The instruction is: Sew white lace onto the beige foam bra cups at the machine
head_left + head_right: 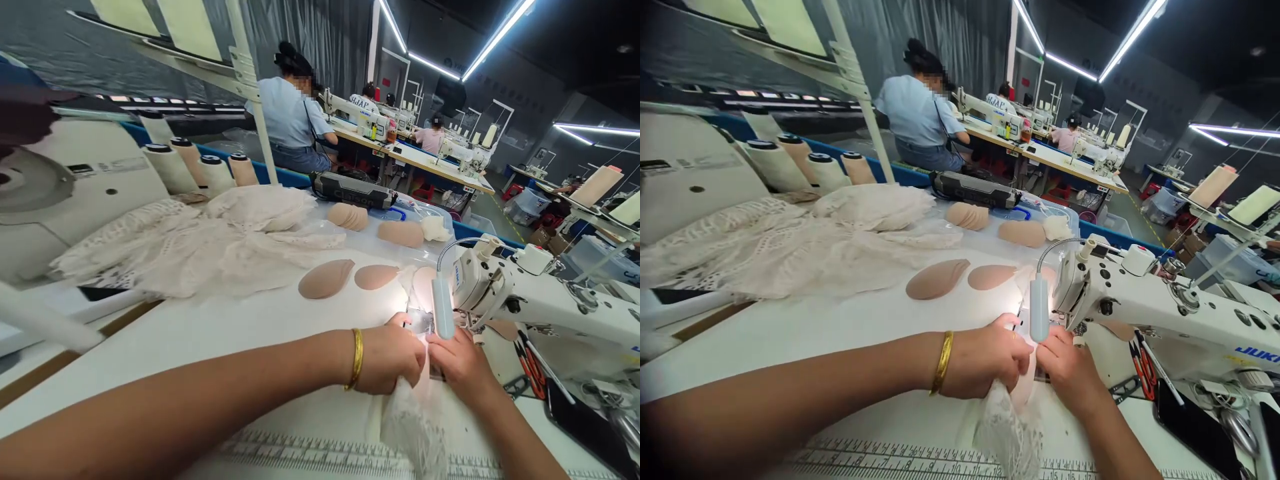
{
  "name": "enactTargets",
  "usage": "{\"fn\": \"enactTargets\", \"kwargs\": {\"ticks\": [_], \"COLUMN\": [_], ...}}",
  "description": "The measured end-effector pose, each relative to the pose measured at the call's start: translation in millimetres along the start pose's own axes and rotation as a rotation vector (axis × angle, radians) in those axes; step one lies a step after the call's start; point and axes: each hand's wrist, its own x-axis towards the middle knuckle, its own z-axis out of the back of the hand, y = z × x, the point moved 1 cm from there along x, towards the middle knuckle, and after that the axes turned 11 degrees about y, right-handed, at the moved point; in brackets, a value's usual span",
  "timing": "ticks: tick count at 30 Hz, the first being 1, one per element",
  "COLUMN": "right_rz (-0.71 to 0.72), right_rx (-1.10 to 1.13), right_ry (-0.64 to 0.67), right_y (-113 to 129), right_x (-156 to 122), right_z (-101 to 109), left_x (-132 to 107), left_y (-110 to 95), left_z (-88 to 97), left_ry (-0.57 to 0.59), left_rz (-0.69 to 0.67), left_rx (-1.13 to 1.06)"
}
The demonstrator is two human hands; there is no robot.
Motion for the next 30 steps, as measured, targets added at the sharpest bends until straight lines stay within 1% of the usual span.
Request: {"fn": "enactTargets", "kwargs": {"ticks": [3,5,9,14,20,22,25,30], "right_rz": [-0.045,-0.069,-0.134,-0.208,-0.310,-0.314,-0.296,-0.267], "right_rx": [0.147,0.198,0.151,0.117,0.154,0.148,0.131,0.117], "right_ry": [-0.002,0.042,0.138,0.166,0.214,0.220,0.192,0.173], "right_y": [1.0,1.6,-2.1,-8.0,-9.4,-9.1,-8.3,-7.5], "right_x": [-7.2,-12.0,-17.7,-21.9,-23.2,-22.2,-20.4,-18.7], "right_z": [4.3,7.1,4.7,-2.0,-1.6,-0.5,1.1,1.8], "left_x": [2.5,2.7,5.1,8.5,10.8,10.9,10.1,8.4], "left_y": [4.8,3.6,2.5,5.5,8.9,9.9,10.5,11.0], "left_z": [-0.8,-3.0,-10.3,-14.3,-15.4,-15.6,-13.8,-5.2], "left_ry": [-0.017,-0.039,-0.090,-0.128,-0.157,-0.165,-0.156,-0.130], "left_rz": [0.060,0.092,0.119,0.110,0.105,0.097,0.083,0.081], "left_rx": [-0.014,-0.004,0.021,0.031,0.060,0.061,0.055,0.041]}}
